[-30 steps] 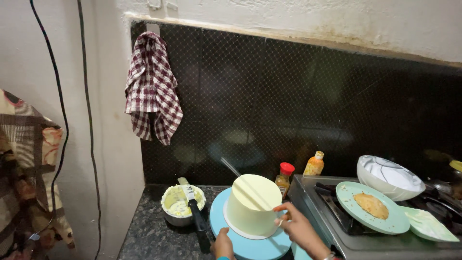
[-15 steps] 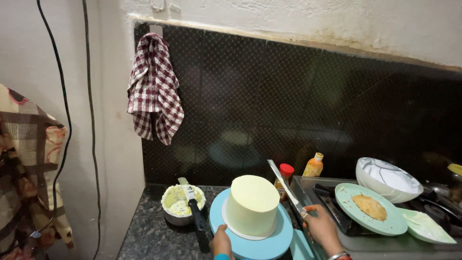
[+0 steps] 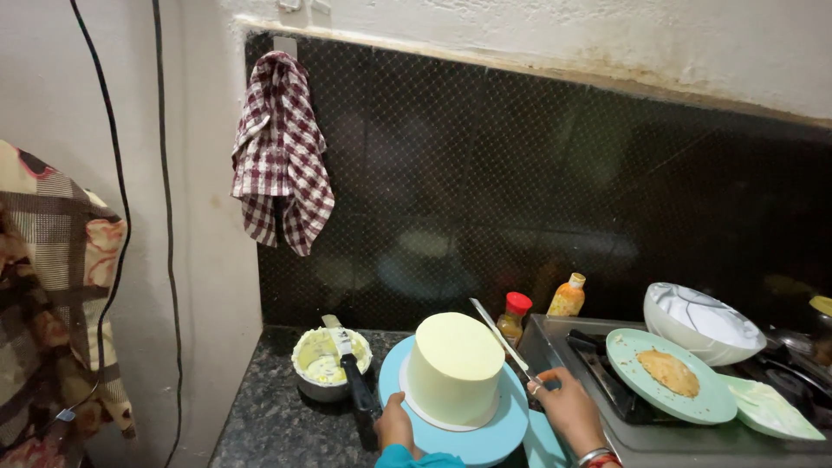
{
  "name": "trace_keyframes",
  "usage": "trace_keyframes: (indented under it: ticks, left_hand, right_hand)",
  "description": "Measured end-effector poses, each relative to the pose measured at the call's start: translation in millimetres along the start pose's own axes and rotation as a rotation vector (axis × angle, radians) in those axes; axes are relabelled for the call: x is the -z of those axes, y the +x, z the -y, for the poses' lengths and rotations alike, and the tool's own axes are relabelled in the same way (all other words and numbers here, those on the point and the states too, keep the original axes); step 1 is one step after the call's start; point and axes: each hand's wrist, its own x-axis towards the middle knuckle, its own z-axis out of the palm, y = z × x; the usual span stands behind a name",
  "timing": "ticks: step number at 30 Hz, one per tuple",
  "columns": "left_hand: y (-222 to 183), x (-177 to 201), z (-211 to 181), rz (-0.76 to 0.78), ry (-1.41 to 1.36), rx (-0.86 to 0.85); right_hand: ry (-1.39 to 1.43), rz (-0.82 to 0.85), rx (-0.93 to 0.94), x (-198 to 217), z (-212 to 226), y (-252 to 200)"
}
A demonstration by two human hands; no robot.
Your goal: The person smooths frosting on a cake on a rotating stand using a plastic scraper and a metal blade, then wipes their hand on a hanging cloth.
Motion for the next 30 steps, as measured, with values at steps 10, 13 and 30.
trace_keyframes:
  ticks: [10,13,30]
  left_hand:
    - [-23,3,-10,-0.034,0.022,0.078]
    - [-39,7,-16,-0.013,-0.022,0.131]
    - [38,-13,65,0.194,-0.122,0.008]
  right_hand:
    - [0.004,0.084,-0.057,0,12,-14]
    - [0.029,0.116,-0.026,-3,16,-22]
    - [0.426,0.418,0.124,-10,43,-54]
